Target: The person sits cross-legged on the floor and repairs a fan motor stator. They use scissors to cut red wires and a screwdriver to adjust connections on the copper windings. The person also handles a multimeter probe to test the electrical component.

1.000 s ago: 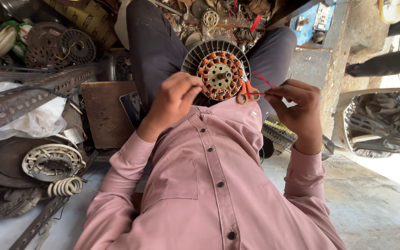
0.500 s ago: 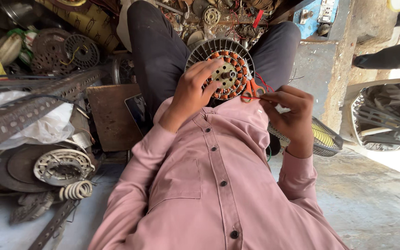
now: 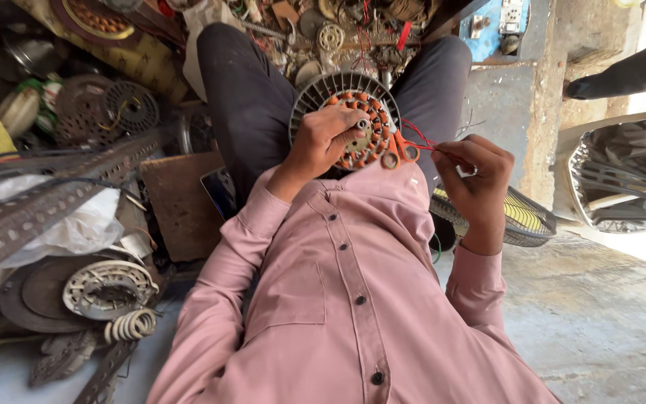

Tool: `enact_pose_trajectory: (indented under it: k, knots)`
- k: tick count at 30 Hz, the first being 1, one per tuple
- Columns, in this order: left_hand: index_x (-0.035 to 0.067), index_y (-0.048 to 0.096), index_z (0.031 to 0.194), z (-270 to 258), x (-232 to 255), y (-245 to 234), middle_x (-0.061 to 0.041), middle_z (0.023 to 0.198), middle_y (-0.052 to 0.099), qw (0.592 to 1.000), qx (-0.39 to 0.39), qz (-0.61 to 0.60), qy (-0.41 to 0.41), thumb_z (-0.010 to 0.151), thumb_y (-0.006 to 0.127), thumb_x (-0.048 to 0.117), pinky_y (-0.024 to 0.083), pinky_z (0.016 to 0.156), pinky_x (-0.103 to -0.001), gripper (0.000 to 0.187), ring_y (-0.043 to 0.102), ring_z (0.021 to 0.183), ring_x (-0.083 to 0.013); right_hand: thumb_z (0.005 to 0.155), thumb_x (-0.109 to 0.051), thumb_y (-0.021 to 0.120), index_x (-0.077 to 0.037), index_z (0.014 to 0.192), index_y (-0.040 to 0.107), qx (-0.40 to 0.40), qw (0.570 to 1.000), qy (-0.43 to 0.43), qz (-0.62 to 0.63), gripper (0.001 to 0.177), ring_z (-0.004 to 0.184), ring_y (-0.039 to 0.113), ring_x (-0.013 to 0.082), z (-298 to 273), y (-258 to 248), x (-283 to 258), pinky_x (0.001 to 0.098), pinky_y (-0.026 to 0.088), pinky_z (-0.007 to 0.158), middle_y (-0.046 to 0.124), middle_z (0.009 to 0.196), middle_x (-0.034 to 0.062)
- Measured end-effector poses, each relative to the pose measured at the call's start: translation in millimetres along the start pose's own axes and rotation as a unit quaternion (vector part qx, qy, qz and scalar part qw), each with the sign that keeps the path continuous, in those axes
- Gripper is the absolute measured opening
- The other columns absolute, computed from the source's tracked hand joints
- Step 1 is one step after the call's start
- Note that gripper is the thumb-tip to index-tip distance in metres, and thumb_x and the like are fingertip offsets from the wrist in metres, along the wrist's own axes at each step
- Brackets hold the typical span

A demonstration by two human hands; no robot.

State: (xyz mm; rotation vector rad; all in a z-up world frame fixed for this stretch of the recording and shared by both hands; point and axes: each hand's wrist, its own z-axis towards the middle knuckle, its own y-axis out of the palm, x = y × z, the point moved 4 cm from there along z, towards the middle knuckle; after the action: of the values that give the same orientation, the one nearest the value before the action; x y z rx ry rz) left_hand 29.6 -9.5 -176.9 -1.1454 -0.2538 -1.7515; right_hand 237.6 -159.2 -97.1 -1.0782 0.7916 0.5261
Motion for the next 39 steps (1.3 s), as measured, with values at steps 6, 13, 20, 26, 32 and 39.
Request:
enact_pose_trajectory:
  k: [6, 13, 20, 26, 32, 39]
  knots:
    - [0.003, 0.068, 0.116, 7, 5, -9, -0.003, 0.101, 0.072, 0.904, 0.193, -0.333, -0.184, 0.106, 0.065, 0.026, 0.045, 0.074, -0.025, 0.025, 0.058, 0.078, -0.0068, 0.102, 0.002, 0.075, 0.006, 0.097, 0.072, 0.097, 0.985, 0.047, 0.135, 0.007, 0.065, 0.047, 0.0040, -6, 2, 22, 0.0205, 0.033, 0.058, 0.057, 0.078, 0.0023]
    - [0.007, 0.063, 0.120, 7, -10, 5, -0.005, 0.103, 0.066, 0.674, 0.222, -0.672, -0.209, 0.105, 0.065, 0.022, 0.058, 0.095, -0.039, 0.021, 0.069, 0.098, -0.0200, 0.103, -0.001, 0.074, 0.006, 0.097, 0.070, 0.124, 0.973, 0.046, 0.190, 0.011, 0.073, 0.052, 0.0054, -9, 7, 26, 0.0193, 0.039, 0.063, 0.061, 0.081, 0.0015]
    - [0.007, 0.063, 0.116, -7, -26, 3, -0.006, 0.102, 0.067, 0.688, 0.235, -0.643, -0.241, 0.105, 0.064, 0.022, 0.059, 0.093, -0.039, 0.018, 0.071, 0.097, -0.0229, 0.104, -0.001, 0.074, 0.006, 0.097, 0.070, 0.123, 0.970, 0.058, 0.200, 0.011, 0.072, 0.052, 0.0051, -10, 6, 32, 0.0185, 0.038, 0.061, 0.061, 0.081, 0.0011]
    - [0.006, 0.063, 0.117, -8, -21, 0, -0.007, 0.103, 0.066, 0.723, 0.238, -0.600, -0.248, 0.105, 0.066, 0.022, 0.059, 0.087, -0.035, 0.020, 0.070, 0.096, -0.0215, 0.103, 0.000, 0.074, 0.007, 0.096, 0.070, 0.111, 0.975, 0.058, 0.183, 0.011, 0.070, 0.050, 0.0045, -11, 7, 36, 0.0182, 0.037, 0.059, 0.060, 0.078, 0.0009]
    - [0.005, 0.065, 0.117, 1, 2, -10, -0.006, 0.106, 0.069, 0.889, 0.170, -0.392, -0.164, 0.109, 0.064, 0.022, 0.060, 0.085, -0.031, 0.018, 0.068, 0.092, -0.0153, 0.102, 0.002, 0.075, 0.006, 0.097, 0.071, 0.121, 0.971, 0.053, 0.199, 0.008, 0.068, 0.052, 0.0037, -12, 3, 41, 0.0188, 0.037, 0.060, 0.062, 0.081, 0.0012]
    - [-0.001, 0.069, 0.117, 4, 25, -2, -0.013, 0.096, 0.074, 0.999, 0.036, 0.024, -0.012, 0.099, 0.073, 0.013, 0.056, 0.084, -0.039, 0.023, 0.073, 0.090, -0.0307, 0.094, 0.004, 0.080, 0.002, 0.099, 0.077, 0.060, 0.997, 0.014, 0.055, 0.006, 0.058, 0.048, 0.0084, 0, -2, 15, 0.0217, 0.033, 0.054, 0.058, 0.075, 0.0050]
